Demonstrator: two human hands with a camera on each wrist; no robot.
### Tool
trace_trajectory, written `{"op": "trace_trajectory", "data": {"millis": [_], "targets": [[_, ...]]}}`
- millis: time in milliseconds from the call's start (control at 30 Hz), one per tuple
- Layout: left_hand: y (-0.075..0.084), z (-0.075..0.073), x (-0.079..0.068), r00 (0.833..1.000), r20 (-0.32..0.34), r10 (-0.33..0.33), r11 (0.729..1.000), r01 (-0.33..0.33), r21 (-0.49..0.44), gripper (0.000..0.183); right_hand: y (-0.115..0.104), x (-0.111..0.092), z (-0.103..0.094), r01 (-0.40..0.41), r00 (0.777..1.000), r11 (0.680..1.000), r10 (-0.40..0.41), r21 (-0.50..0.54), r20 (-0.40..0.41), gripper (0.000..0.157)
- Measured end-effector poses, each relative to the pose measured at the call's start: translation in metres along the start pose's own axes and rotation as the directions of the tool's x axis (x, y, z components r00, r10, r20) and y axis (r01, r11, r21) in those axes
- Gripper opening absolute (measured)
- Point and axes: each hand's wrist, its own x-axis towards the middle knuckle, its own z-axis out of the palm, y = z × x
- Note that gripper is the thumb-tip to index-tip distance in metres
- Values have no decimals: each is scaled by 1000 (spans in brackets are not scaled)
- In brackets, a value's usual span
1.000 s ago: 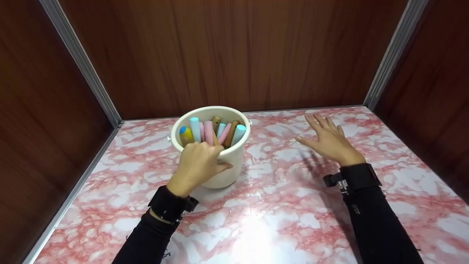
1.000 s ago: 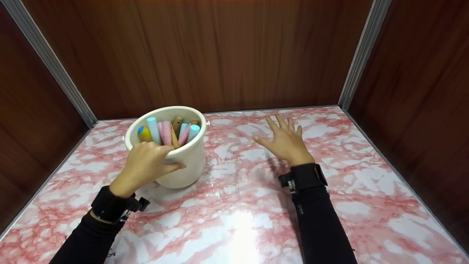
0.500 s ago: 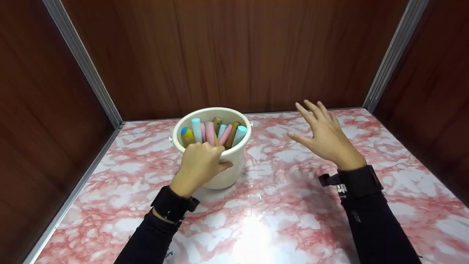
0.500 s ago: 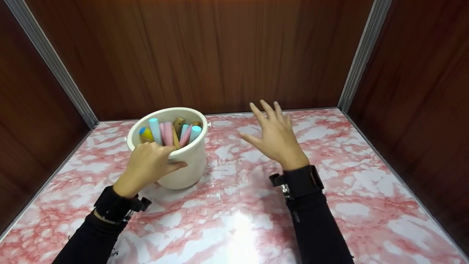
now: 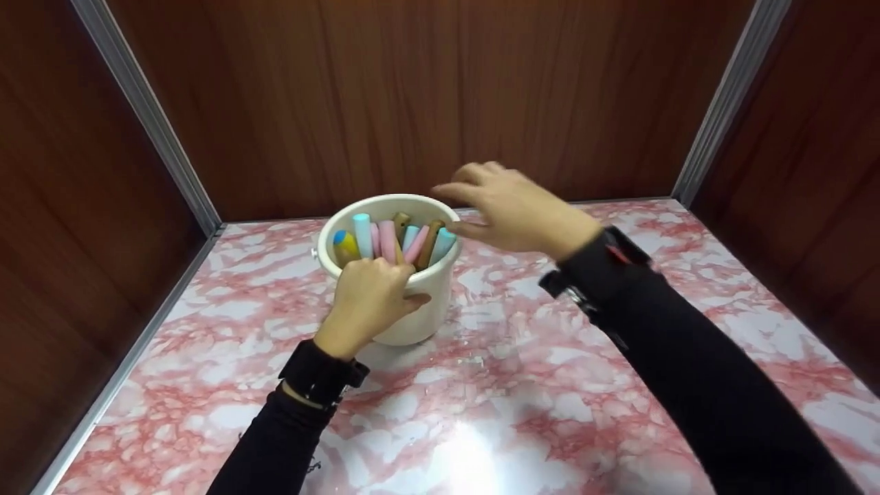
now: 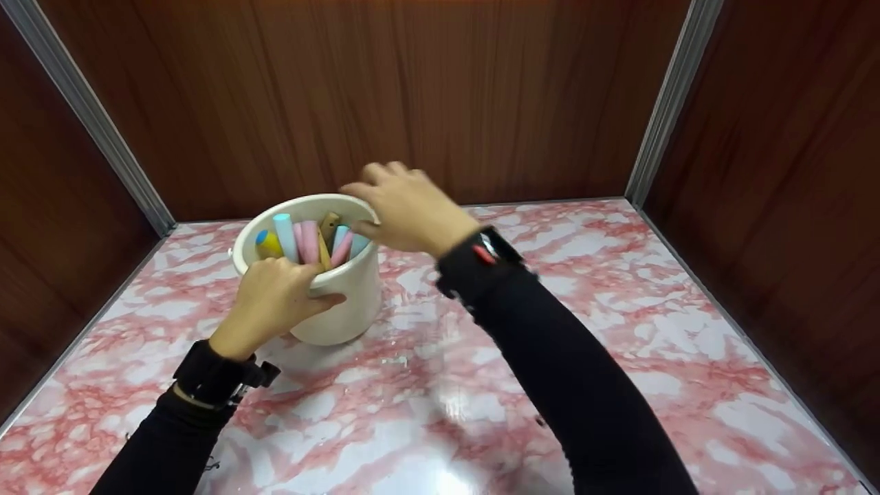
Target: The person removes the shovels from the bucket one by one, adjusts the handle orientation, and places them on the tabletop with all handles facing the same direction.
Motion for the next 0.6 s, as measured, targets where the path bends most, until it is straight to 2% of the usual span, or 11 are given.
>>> {"op": "trace_trajectory", "data": {"millis": [100,167,233,333,433,600], "targets": [[-1,1,0,1000,-7,-5,1000,5,9,56,-13,21,4,87,993,994,-80,-71,90,40],[-2,3,-2,1000,-19,-1,1000,1,12,61,-20,32,7,113,981,989,-96,-92,166,34],[-1,4,-3,1000,-25,0,1000,0,10,51,-26,41,12,118,969,987,-91,-105,232,30],[0,5,-6,1000,-26,-1,1000,2,11,48,-31,51,20,99,956,986,-57,-131,289,20],[2,4,-7,1000,-32,0,1000,1,20,49,-36,57,29,48,949,982,12,-182,316,14],[2,4,-6,999,-44,9,1000,-8,21,47,-44,64,39,-35,931,965,126,-260,343,23]]}}
